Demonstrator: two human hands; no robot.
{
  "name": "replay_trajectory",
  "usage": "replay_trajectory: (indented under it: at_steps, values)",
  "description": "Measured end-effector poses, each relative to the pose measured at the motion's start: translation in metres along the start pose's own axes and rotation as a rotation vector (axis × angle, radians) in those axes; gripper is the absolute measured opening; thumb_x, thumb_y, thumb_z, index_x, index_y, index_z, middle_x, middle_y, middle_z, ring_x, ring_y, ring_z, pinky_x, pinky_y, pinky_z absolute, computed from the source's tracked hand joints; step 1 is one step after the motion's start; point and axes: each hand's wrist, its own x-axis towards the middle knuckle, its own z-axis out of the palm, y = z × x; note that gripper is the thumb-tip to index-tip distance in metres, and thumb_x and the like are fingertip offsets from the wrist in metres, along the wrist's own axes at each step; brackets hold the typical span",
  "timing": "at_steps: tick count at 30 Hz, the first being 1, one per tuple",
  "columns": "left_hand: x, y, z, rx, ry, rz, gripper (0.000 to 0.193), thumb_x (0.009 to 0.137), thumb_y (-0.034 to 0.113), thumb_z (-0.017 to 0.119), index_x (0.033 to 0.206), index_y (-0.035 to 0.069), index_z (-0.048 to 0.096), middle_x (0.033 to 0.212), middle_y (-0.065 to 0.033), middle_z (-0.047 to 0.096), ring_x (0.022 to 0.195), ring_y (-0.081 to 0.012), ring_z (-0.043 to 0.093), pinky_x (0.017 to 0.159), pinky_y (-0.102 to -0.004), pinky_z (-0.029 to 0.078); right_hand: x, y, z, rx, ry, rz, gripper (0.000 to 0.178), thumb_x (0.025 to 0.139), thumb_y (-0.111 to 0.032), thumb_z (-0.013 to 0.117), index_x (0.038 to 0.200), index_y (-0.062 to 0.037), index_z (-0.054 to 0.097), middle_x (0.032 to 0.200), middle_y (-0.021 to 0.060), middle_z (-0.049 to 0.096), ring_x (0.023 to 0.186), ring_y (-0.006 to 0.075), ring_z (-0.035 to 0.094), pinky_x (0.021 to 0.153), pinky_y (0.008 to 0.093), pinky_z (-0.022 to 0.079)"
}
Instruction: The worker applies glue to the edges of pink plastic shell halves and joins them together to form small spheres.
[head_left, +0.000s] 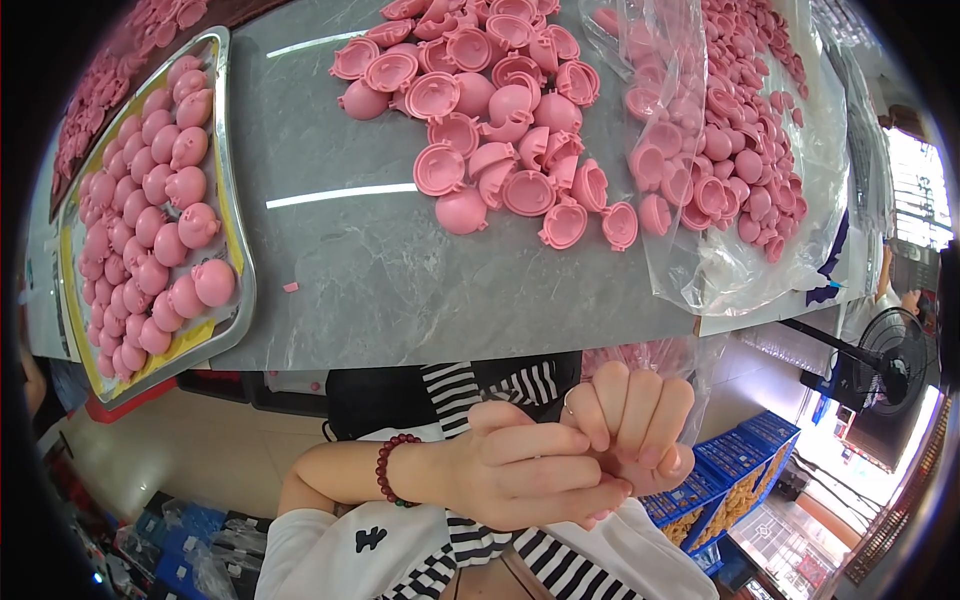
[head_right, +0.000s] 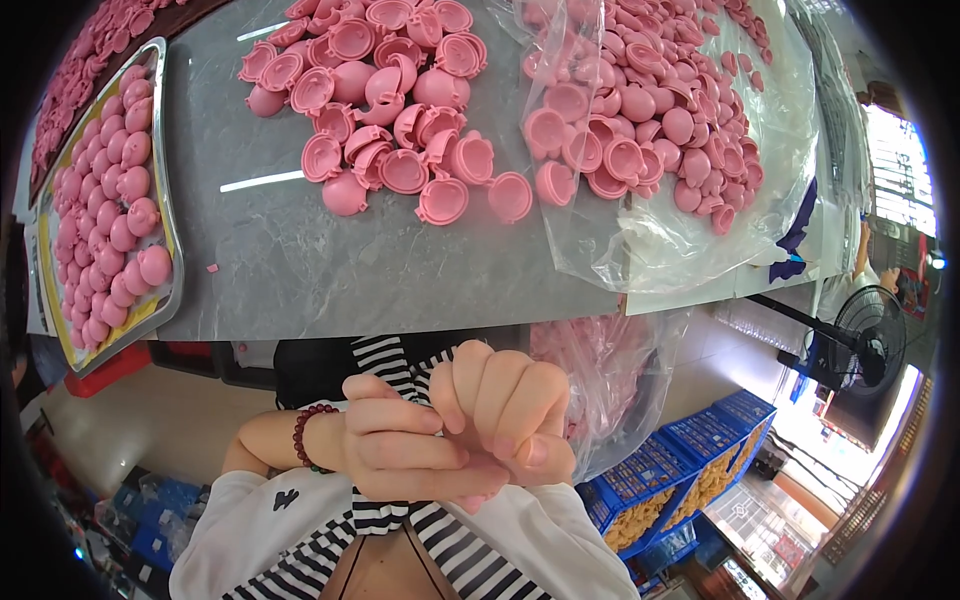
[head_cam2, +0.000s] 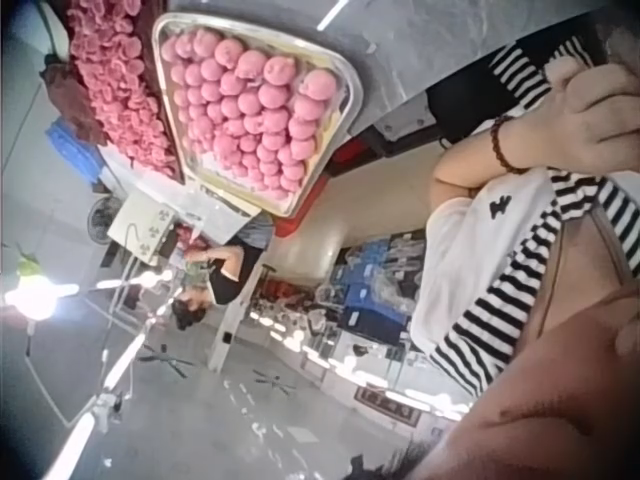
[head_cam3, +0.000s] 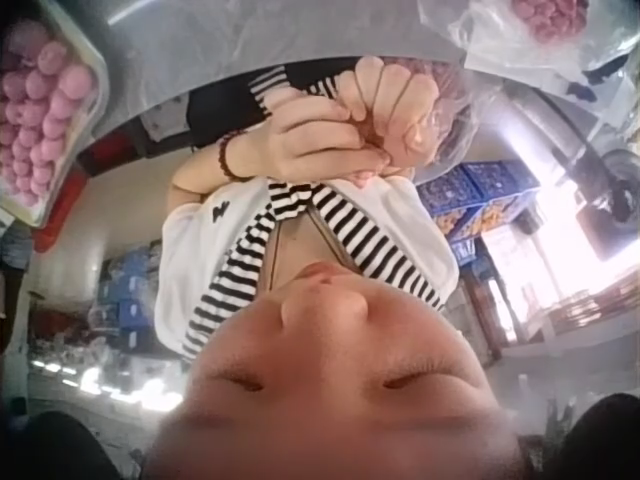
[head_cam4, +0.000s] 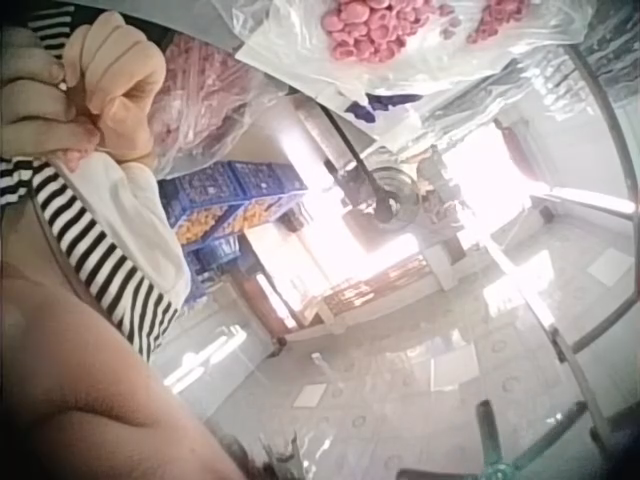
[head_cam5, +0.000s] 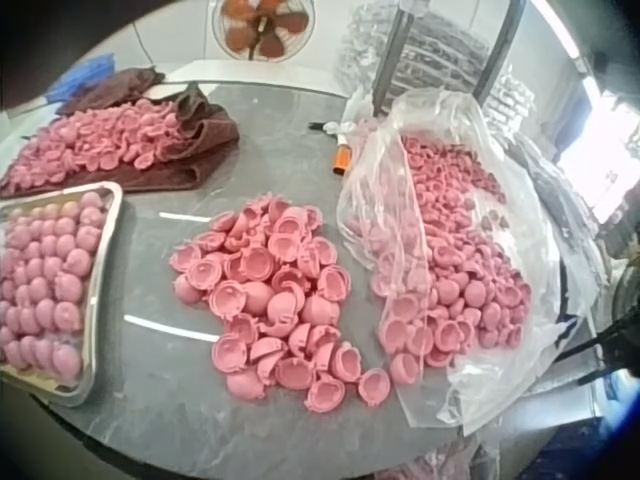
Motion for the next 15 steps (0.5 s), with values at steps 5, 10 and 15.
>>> replay_trajectory:
  at_steps: [5,10,15]
  values:
    - [-0.0050,0.0035,0.0038,-0.039,0.008,-0.034,0.016,0.064,0.027,0.069,0.080,0.025,0.067,0.081,0.0114,0.043,0.081,-0.0087,0.041,0.069,-0.0253,0.026,0.0010,0.0011,0.0013,-0.005,-0.003,-0.013,0.018,0.076,-0.017,0.054,0.063,-0.0066,0.046,0.060,0.0011,0.043,0.061,0.0127,0.037,0.058,0.0253,0.038]
    - [-0.0089,0.0037,0.0077,-0.041,0.086,0.010,0.018,0.068,0.026,0.063,0.085,0.020,0.065,0.083,0.0103,0.051,0.081,-0.0059,0.049,0.067,-0.0239,0.025,0.0003,0.0026,0.0013,0.013,-0.022,-0.023,0.018,0.076,-0.017,0.053,0.063,-0.0063,0.046,0.060,0.0012,0.043,0.061,0.0130,0.037,0.059,0.0259,0.038]
    - [-0.0031,0.0040,0.0035,0.034,0.098,-0.020,0.014,0.067,0.027,0.064,0.081,0.024,0.066,0.081,0.0129,0.047,0.084,-0.0080,0.045,0.068,-0.0263,0.026,-0.0005,0.0029,0.0016,0.026,0.020,-0.057,0.018,0.076,-0.017,0.053,0.063,-0.0065,0.047,0.060,0.0009,0.043,0.061,0.0133,0.037,0.058,0.0258,0.038]
